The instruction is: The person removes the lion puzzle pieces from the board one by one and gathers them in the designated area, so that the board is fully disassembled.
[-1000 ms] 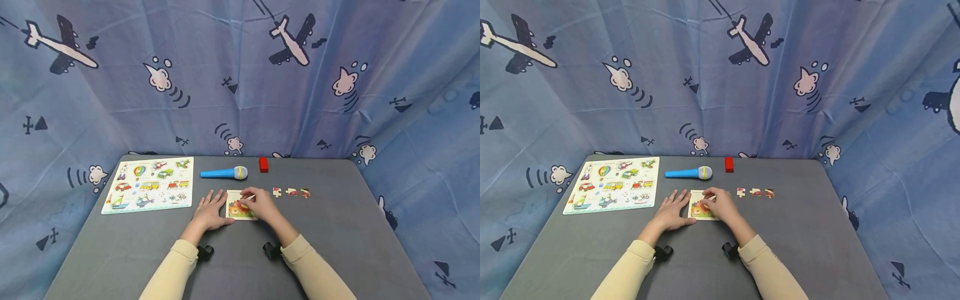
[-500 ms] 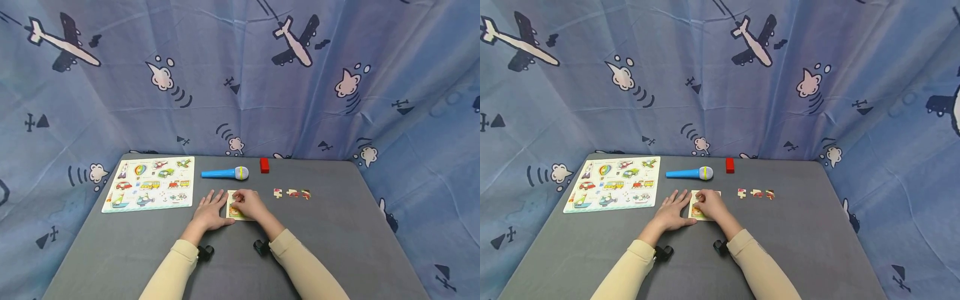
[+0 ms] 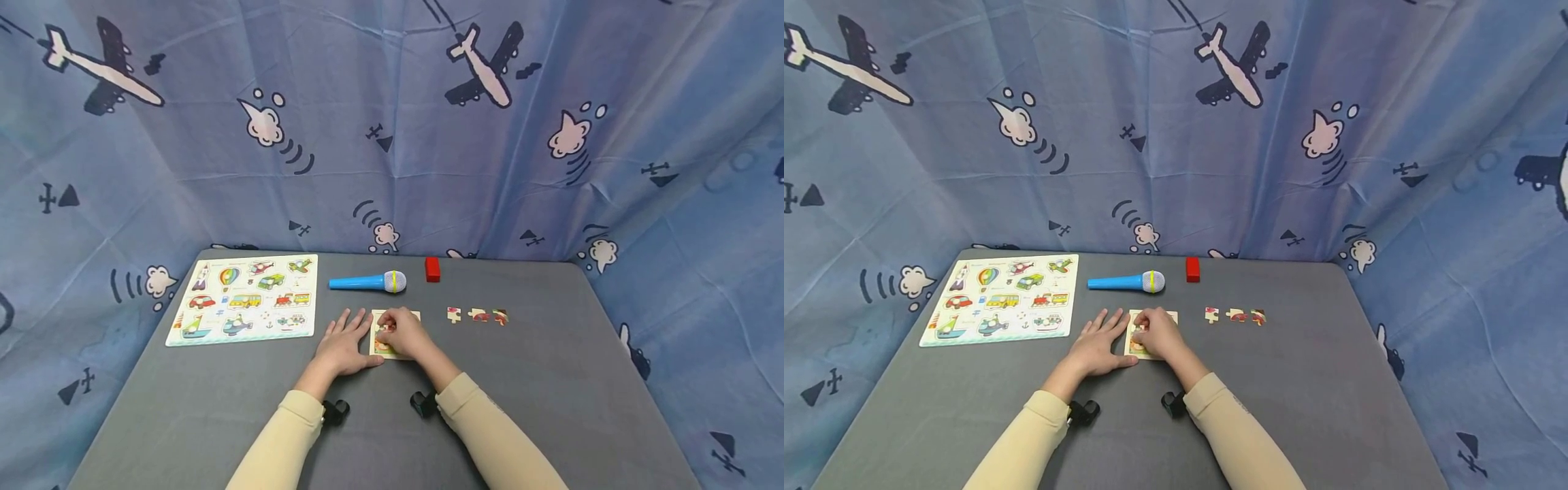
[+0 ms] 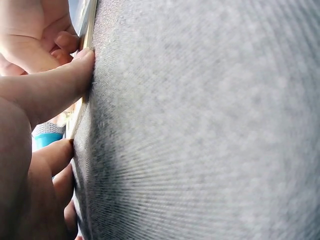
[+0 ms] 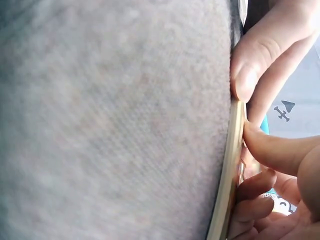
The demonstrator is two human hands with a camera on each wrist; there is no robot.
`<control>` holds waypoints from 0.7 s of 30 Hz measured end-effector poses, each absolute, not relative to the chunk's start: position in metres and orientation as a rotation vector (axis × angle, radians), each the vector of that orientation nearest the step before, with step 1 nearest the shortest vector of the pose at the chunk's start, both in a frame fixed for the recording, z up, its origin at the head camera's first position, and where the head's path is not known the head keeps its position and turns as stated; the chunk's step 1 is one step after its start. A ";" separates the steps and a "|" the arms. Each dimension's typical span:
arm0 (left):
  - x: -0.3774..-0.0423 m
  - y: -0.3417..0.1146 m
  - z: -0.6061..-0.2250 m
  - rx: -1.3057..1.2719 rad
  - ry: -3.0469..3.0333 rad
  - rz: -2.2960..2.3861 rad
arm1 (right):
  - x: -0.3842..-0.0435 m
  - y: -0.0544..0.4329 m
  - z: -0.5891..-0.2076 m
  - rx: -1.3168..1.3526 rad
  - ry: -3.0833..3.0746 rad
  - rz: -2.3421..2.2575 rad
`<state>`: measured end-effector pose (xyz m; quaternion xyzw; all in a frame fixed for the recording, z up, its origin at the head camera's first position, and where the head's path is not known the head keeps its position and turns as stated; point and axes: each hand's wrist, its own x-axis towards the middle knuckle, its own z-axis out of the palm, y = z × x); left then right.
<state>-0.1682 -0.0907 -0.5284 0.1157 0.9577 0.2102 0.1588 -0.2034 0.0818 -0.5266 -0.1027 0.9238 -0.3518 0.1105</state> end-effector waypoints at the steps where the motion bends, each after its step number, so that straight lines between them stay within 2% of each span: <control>1: -0.168 -0.091 -0.528 0.329 2.737 0.601 | -0.203 0.082 -0.526 -0.296 2.710 -1.041; 8: -0.168 -0.090 -0.527 0.328 2.735 0.601 | -0.203 0.084 -0.521 -0.265 2.655 -1.135; 21: -0.167 -0.089 -0.527 0.318 2.729 0.601 | -0.200 0.116 -0.487 -0.160 2.715 -1.284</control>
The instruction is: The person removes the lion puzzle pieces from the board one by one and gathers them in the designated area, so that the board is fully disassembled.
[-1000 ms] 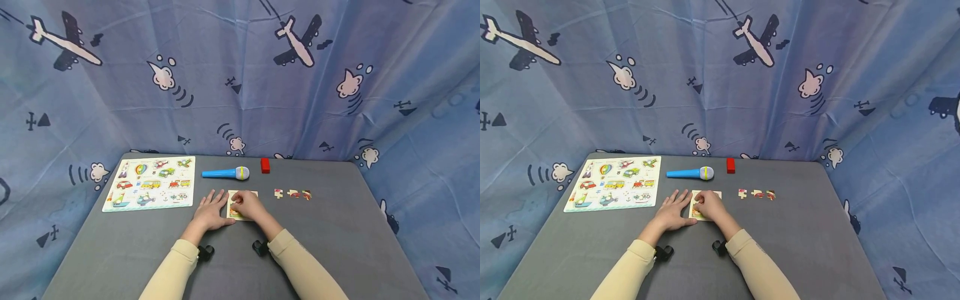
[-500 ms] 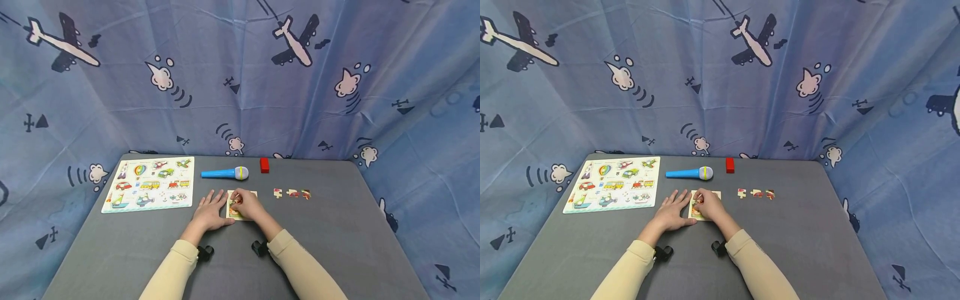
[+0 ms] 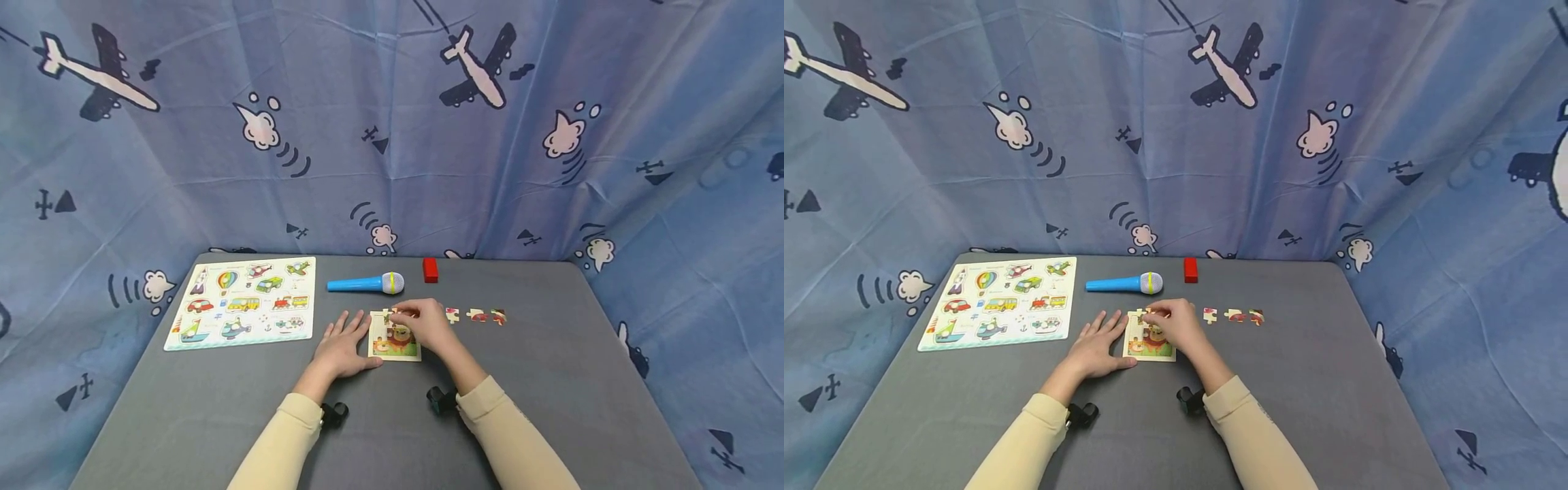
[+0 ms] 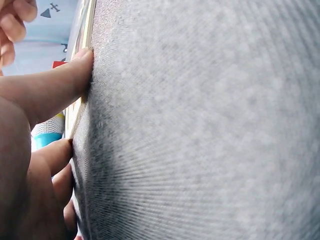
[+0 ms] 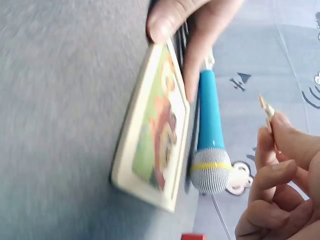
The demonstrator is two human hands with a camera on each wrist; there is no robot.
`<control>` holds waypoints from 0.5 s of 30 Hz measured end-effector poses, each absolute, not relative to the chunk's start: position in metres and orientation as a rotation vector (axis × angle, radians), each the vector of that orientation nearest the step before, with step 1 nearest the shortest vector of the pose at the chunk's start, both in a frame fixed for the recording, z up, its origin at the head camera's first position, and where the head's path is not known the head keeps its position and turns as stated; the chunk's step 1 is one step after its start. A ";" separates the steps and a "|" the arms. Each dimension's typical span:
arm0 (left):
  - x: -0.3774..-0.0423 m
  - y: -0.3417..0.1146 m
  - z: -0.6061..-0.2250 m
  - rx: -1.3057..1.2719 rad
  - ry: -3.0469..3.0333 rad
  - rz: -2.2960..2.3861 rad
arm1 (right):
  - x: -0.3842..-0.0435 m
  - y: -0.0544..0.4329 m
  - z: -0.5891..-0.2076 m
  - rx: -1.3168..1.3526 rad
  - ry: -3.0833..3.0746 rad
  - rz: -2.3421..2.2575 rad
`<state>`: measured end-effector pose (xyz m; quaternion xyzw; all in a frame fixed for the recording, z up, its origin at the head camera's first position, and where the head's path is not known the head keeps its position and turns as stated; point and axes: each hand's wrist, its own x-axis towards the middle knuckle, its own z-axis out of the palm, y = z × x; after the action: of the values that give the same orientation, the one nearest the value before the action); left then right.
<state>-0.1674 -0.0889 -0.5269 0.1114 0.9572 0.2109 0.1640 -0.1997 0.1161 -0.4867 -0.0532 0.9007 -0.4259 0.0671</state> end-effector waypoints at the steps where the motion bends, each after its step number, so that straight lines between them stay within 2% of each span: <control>1: -0.167 -0.089 -0.527 0.317 2.729 0.602 | -0.199 0.120 -0.485 -0.158 2.714 -1.298; 15: -0.167 -0.089 -0.530 0.325 2.732 0.624 | -0.188 0.177 -0.484 -0.092 2.719 -1.359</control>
<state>-0.1672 -0.0890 -0.5302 0.1136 0.9560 0.2183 0.1597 -0.1881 0.1767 -0.4845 -0.0302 0.8930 -0.4462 0.0502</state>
